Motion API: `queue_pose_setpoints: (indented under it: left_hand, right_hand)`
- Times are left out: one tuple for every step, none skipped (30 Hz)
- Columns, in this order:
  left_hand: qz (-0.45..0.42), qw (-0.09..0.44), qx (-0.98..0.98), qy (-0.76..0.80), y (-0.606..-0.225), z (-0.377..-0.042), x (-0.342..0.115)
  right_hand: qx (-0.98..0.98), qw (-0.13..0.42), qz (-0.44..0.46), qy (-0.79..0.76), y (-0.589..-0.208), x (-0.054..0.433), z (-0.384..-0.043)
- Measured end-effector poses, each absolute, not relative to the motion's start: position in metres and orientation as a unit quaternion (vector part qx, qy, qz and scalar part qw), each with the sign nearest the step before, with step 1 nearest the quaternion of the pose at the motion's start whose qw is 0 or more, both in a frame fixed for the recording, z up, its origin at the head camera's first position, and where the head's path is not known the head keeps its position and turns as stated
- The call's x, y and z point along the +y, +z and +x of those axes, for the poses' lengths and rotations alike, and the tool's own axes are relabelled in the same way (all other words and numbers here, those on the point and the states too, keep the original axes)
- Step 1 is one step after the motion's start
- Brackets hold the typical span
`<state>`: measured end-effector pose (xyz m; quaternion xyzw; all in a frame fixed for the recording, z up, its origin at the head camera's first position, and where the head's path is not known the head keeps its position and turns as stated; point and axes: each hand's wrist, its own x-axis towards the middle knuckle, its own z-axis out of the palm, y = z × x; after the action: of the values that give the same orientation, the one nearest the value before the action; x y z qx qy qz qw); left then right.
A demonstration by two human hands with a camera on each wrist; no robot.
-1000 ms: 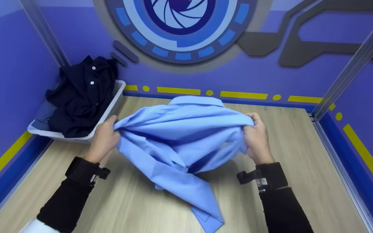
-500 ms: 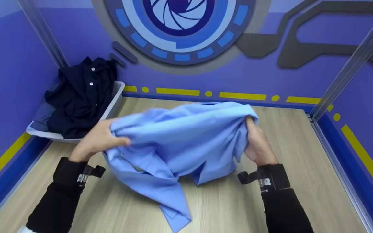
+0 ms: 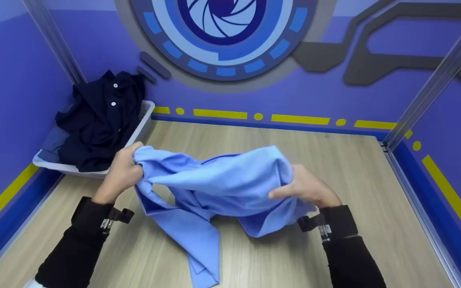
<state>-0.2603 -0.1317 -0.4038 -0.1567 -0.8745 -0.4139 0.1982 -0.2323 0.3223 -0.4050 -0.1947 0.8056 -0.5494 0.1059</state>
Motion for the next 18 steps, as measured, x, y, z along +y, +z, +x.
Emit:
queue_pose_setpoints:
  left_hand:
    - [-0.144,0.199,-0.871,-0.425,-0.404,-0.261,-0.131]
    - [-0.134,0.195,-0.868,-0.437,-0.405,-0.262,-0.131]
    - [-0.127,0.191,-0.865,-0.447,-0.405,-0.262,-0.131]
    - [-0.124,0.185,-0.862,-0.455,-0.406,-0.263,-0.13]
    - [-0.121,0.175,-0.861,-0.463,-0.406,-0.263,-0.13]
    - [-0.119,0.164,-0.86,-0.468,-0.407,-0.264,-0.13]
    - [-0.116,0.152,-0.861,-0.472,-0.406,-0.264,-0.13]
    - [-0.111,0.137,-0.862,-0.476,-0.406,-0.264,-0.13]
    - [-0.107,0.123,-0.863,-0.479,-0.405,-0.263,-0.13]
    - [-0.103,0.109,-0.865,-0.479,-0.404,-0.263,-0.131]
    - [-0.103,0.094,-0.865,-0.482,-0.402,-0.262,-0.132]
    - [-0.106,0.079,-0.864,-0.486,-0.4,-0.261,-0.133]
    - [-0.113,0.061,-0.859,-0.496,-0.397,-0.26,-0.134]
    - [-0.126,0.044,-0.851,-0.508,-0.395,-0.259,-0.136]
    - [-0.145,0.025,-0.838,-0.525,-0.392,-0.259,-0.138]
    - [-0.166,0.005,-0.821,-0.546,-0.39,-0.258,-0.14]
    - [-0.189,-0.017,-0.796,-0.575,-0.388,-0.258,-0.143]
    - [-0.208,-0.04,-0.765,-0.608,-0.387,-0.258,-0.145]
  right_hand:
    - [0.836,0.102,-0.185,-0.507,-0.405,0.32,-0.232]
    - [0.857,0.099,-0.18,-0.472,-0.406,0.318,-0.233]
    - [0.867,0.1,-0.176,-0.455,-0.407,0.316,-0.233]
    - [0.87,0.099,-0.172,-0.451,-0.408,0.315,-0.233]
    - [0.867,0.096,-0.167,-0.46,-0.409,0.314,-0.233]
    - [0.856,0.093,-0.166,-0.48,-0.411,0.314,-0.234]
    - [0.838,0.094,-0.166,-0.51,-0.413,0.315,-0.234]
    - [0.815,0.101,-0.166,-0.546,-0.415,0.315,-0.235]
    - [0.79,0.108,-0.167,-0.58,-0.416,0.316,-0.235]
    - [0.764,0.117,-0.165,-0.613,-0.417,0.316,-0.236]
    - [0.739,0.128,-0.161,-0.642,-0.418,0.317,-0.236]
    - [0.718,0.137,-0.154,-0.665,-0.418,0.317,-0.237]
    - [0.703,0.143,-0.142,-0.682,-0.416,0.318,-0.236]
    - [0.698,0.141,-0.127,-0.691,-0.414,0.319,-0.234]
    - [0.699,0.136,-0.109,-0.693,-0.411,0.319,-0.232]
    - [0.698,0.132,-0.09,-0.698,-0.408,0.319,-0.23]
    - [0.7,0.126,-0.071,-0.7,-0.405,0.319,-0.227]
    - [0.699,0.12,-0.056,-0.702,-0.401,0.319,-0.225]
